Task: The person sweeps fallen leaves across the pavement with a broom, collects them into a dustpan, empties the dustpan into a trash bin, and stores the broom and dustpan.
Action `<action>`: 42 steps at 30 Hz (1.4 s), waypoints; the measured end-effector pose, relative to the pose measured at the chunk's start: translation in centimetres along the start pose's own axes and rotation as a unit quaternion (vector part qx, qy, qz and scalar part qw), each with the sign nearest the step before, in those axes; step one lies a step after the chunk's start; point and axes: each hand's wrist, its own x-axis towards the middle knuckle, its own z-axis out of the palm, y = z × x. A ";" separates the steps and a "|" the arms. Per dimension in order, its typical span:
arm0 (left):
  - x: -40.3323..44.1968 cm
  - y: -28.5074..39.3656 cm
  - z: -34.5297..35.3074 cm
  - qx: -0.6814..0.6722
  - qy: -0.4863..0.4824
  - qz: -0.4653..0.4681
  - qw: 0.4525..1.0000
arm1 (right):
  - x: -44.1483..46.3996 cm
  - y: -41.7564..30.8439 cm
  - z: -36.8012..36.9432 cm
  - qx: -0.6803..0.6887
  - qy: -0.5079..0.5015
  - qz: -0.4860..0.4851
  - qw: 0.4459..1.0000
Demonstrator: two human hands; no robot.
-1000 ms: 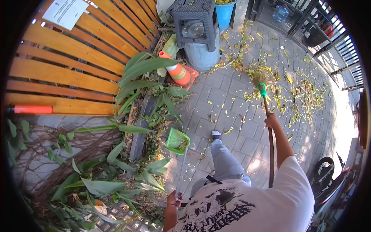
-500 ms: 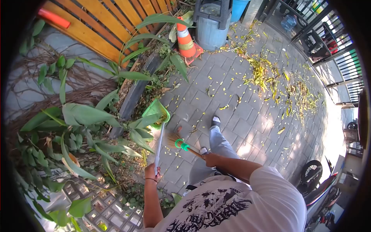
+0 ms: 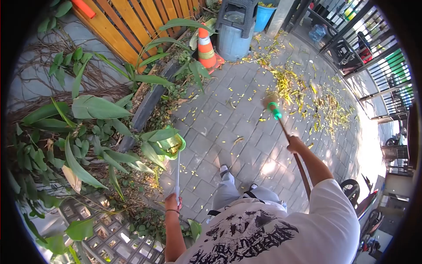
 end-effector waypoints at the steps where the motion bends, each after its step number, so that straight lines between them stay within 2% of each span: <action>1: 0.7 -0.7 -0.1 0.003 -0.005 -0.005 1.000 | -0.2 1.4 2.3 -0.044 -0.011 -0.085 0.995; 3: 1.5 -1.4 0.0 -0.015 -0.023 -0.028 0.999 | -6.4 -3.4 3.1 -0.033 -0.043 -0.150 0.987; 4: 1.9 -1.4 0.5 -0.037 -0.031 -0.046 0.998 | -7.8 -5.0 5.0 0.009 -0.119 -0.168 0.979; 5: 2.1 -1.2 1.0 -0.033 -0.024 -0.063 0.997 | -11.2 -8.7 4.7 0.076 -0.209 -0.082 0.971; 6: 2.5 -1.2 1.1 -0.027 -0.028 -0.064 0.997 | -10.5 -8.4 9.8 0.072 -0.237 -0.114 0.962; 7: 3.0 -1.1 1.3 -0.030 -0.036 -0.078 0.996 | -10.6 -8.8 13.0 0.081 -0.306 -0.139 0.938; 8: 3.4 -1.0 1.6 -0.032 -0.044 -0.092 0.994 | -11.4 -9.1 15.0 0.137 -0.341 -0.106 0.924; 9: 3.5 -0.8 2.1 -0.044 -0.034 -0.103 0.993 | -11.9 -9.8 15.0 0.051 -0.354 -0.116 0.926; 10: 3.4 -0.5 2.8 -0.040 -0.032 -0.102 0.994 | -10.2 -7.4 19.1 0.074 -0.342 -0.153 0.924; 12: 2.5 -0.6 3.2 -0.036 -0.039 -0.106 0.993 | -7.3 -2.4 20.1 0.069 -0.334 -0.078 0.937; 13: 1.8 -0.8 3.5 -0.029 -0.028 -0.112 0.993 | -3.1 4.7 22.4 0.054 -0.316 -0.262 0.910; 14: 1.3 -0.8 4.1 -0.013 -0.032 -0.106 0.994 | -3.5 6.1 16.7 0.105 -0.263 -0.156 0.946; 15: 0.9 -0.7 5.0 -0.001 -0.041 -0.096 0.995 | -2.6 7.2 12.1 0.103 -0.254 0.001 0.962; 16: 0.8 -0.8 5.4 0.002 -0.037 -0.095 0.995 | 0.8 12.4 12.6 0.008 -0.183 -0.075 0.980; 17: 1.0 -1.1 6.0 0.015 -0.029 -0.100 0.994 | 1.0 12.5 8.9 0.090 -0.110 0.069 0.987; 18: 0.9 -1.1 6.9 0.026 -0.023 -0.103 0.994 | 2.1 14.6 7.3 0.080 -0.023 0.059 0.995; 20: 0.2 -0.7 9.2 0.031 -0.018 -0.097 0.995 | 2.4 16.0 2.7 0.131 0.065 0.078 0.986; 22: -0.1 -0.1 11.3 0.041 -0.015 -0.093 0.995 | 2.2 17.5 -0.1 0.210 0.059 0.085 0.972; 25: -0.4 0.2 15.0 -0.049 -0.021 -0.101 0.993 | 0.3 14.9 -5.8 0.158 -0.055 0.009 0.986; 26: -0.5 0.3 16.4 -0.051 -0.020 -0.095 0.994 | 3.2 16.1 -2.8 0.049 -0.024 -0.121 0.991; 27: -0.3 0.3 17.4 -0.103 -0.022 -0.122 0.987 | 2.7 12.7 -4.8 0.088 -0.107 -0.100 0.985; 28: -0.1 0.4 18.4 -0.152 -0.025 -0.147 0.977 | 4.7 11.4 -2.9 0.094 -0.113 -0.162 0.976; 29: 0.4 0.5 19.2 -0.177 -0.031 -0.155 0.971 | 5.4 8.6 -3.3 0.160 -0.197 -0.149 0.956; 30: -0.2 0.8 20.2 -0.172 -0.030 -0.149 0.973 | 9.0 6.8 0.2 0.113 -0.255 -0.171 0.945; 31: -1.0 1.0 21.4 -0.177 -0.037 -0.141 0.973 | 11.9 4.9 3.9 0.098 -0.154 -0.268 0.946; 32: -1.5 1.2 22.9 -0.185 -0.041 -0.132 0.973 | 14.0 2.1 4.3 0.087 -0.163 -0.298 0.937; 33: -1.8 1.4 24.4 -0.189 -0.035 -0.126 0.973 | 15.7 -0.1 4.6 0.184 -0.186 -0.264 0.928; 34: -2.2 1.6 25.3 -0.193 -0.033 -0.132 0.972 | 17.4 -0.6 3.6 0.186 -0.191 -0.273 0.924; 36: -3.0 2.7 26.2 -0.192 -0.017 -0.135 0.972 | 20.9 -2.2 1.1 0.245 -0.251 -0.162 0.922; 37: -3.3 3.2 27.1 -0.170 -0.006 -0.139 0.976 | 22.2 -1.1 -0.6 0.291 -0.244 -0.095 0.920; 39: -2.6 4.2 29.1 -0.152 -0.009 -0.163 0.975 | 25.8 4.7 -2.1 0.404 -0.187 0.038 0.895; 40: -2.5 4.8 30.1 -0.150 -0.010 -0.165 0.975 | 27.6 8.8 -2.4 0.440 -0.123 0.023 0.889; 41: -2.2 5.7 31.5 -0.102 -0.001 -0.147 0.984 | 31.6 13.7 0.6 0.390 -0.060 -0.002 0.919; 42: -1.5 6.9 33.1 -0.053 0.004 -0.128 0.990 | 29.1 15.8 -4.6 0.432 -0.077 0.076 0.896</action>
